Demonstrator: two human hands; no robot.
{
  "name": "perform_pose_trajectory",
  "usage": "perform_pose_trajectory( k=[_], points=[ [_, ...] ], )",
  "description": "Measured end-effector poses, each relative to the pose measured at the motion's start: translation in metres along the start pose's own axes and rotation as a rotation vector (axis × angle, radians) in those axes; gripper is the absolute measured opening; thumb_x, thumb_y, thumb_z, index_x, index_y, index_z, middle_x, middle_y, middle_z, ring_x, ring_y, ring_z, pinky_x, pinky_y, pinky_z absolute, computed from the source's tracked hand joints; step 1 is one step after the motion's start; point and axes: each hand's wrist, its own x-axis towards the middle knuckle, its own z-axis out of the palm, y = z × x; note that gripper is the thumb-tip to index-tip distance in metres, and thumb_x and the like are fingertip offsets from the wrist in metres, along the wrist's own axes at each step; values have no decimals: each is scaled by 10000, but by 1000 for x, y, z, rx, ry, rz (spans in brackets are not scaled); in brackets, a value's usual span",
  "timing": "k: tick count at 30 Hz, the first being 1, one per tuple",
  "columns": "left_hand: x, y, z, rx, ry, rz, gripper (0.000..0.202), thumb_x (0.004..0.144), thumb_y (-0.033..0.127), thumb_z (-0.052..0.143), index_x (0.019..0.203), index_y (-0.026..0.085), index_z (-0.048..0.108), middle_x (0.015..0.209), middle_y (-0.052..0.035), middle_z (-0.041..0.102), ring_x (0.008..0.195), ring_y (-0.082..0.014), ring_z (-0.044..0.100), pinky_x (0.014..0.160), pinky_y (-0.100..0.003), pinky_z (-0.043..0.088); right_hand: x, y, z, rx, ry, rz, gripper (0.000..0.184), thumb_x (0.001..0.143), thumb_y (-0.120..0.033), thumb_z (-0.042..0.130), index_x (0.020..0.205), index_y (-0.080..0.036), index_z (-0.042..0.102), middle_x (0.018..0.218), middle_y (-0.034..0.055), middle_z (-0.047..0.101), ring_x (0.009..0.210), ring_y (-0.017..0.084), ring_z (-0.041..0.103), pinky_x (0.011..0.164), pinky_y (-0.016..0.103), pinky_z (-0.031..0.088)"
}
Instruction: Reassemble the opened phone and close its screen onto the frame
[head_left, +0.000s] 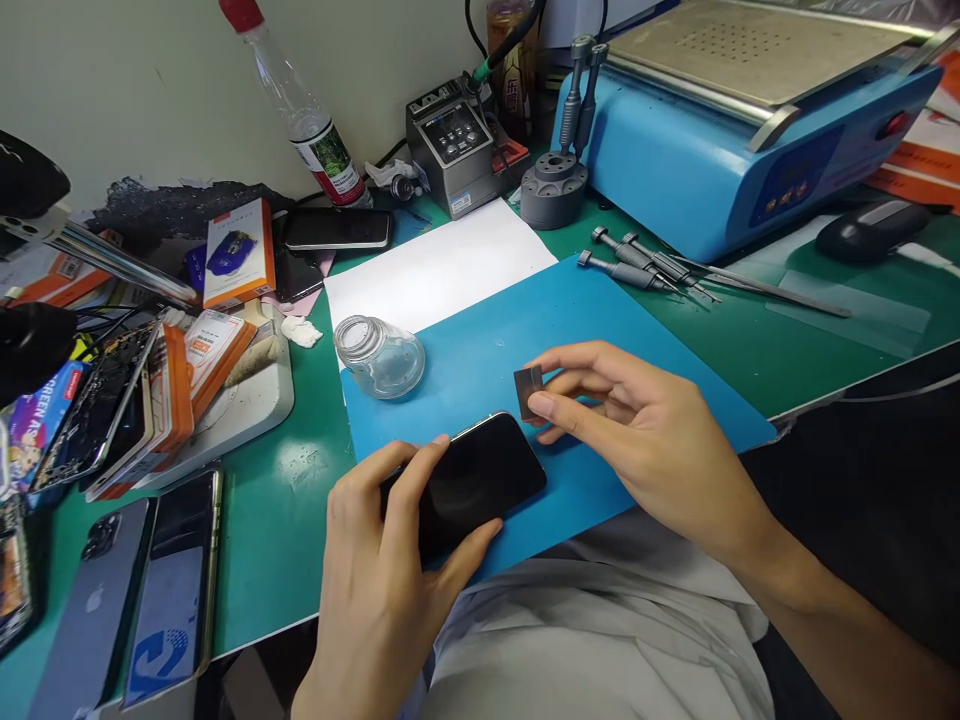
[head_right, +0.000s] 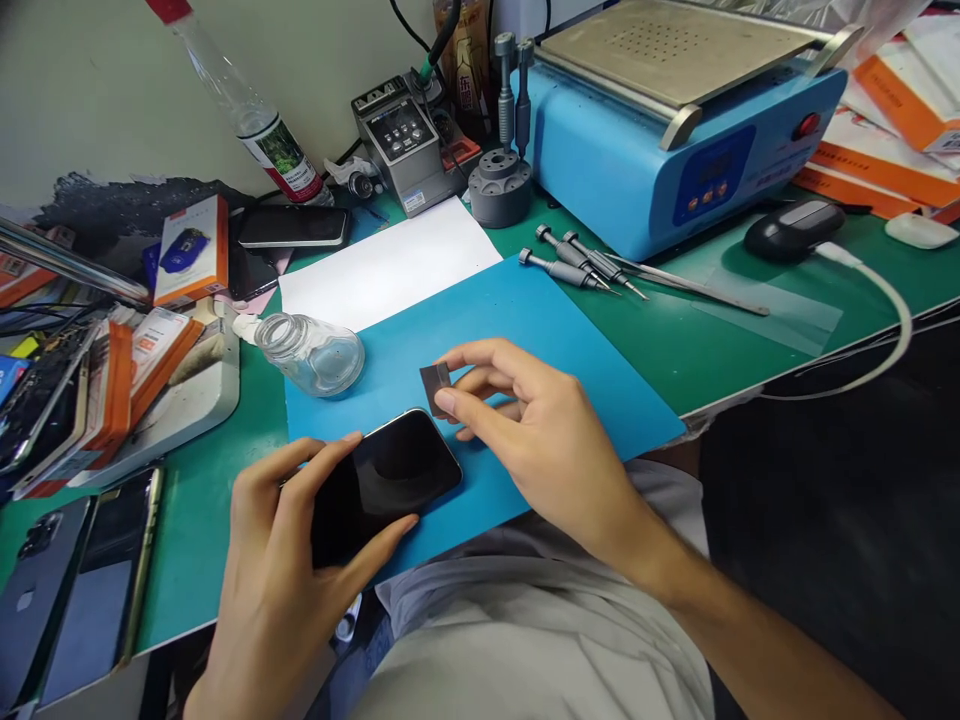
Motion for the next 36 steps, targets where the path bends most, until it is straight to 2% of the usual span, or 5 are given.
perform_pose_trajectory(
  k=[3,6,9,13,36],
  points=[
    [7,-8,-1,-74,-120,5,647,1021,407,781,1572,258,477,1397,-119,547,1306,-313,557,1088,-457,503,4,2,-6,-205,32,-121,229,1035,-460,746,1177,-293,811,1063,16,810,925,207,786,805,322,646],
    [13,-16,0,-167,-276,-10,686,992,473,809,1577,318,486,1419,-88,571,1318,-311,547,1115,-483,492,16,3,-12,-497,-51,-401,200,1107,-343,646,1181,-288,823,1163,15,799,1052,197,758,905,323,593],
    [16,-21,1,-205,-311,-23,727,976,501,824,1591,327,480,1460,-91,570,1346,-322,541,1148,-510,470,30,3,-14,-724,-204,-654,287,1146,-240,537,1272,-220,794,1151,42,783,1029,181,743,867,313,557],
    [15,-23,3,-230,-313,-14,830,972,598,794,1648,307,409,1459,-99,577,1350,-311,538,1146,-490,465,44,1,-12,-906,-380,-836,276,1144,-194,512,1216,-159,777,1097,52,779,964,184,739,782,321,514],
    [15,-26,7,-312,-274,-5,795,972,625,781,1576,225,452,1418,-88,574,1320,-269,497,1142,-422,396,56,-10,-8,-1040,-535,-916,230,1134,-209,549,1154,-206,778,1010,1,759,816,141,726,631,317,378]
  ],
)
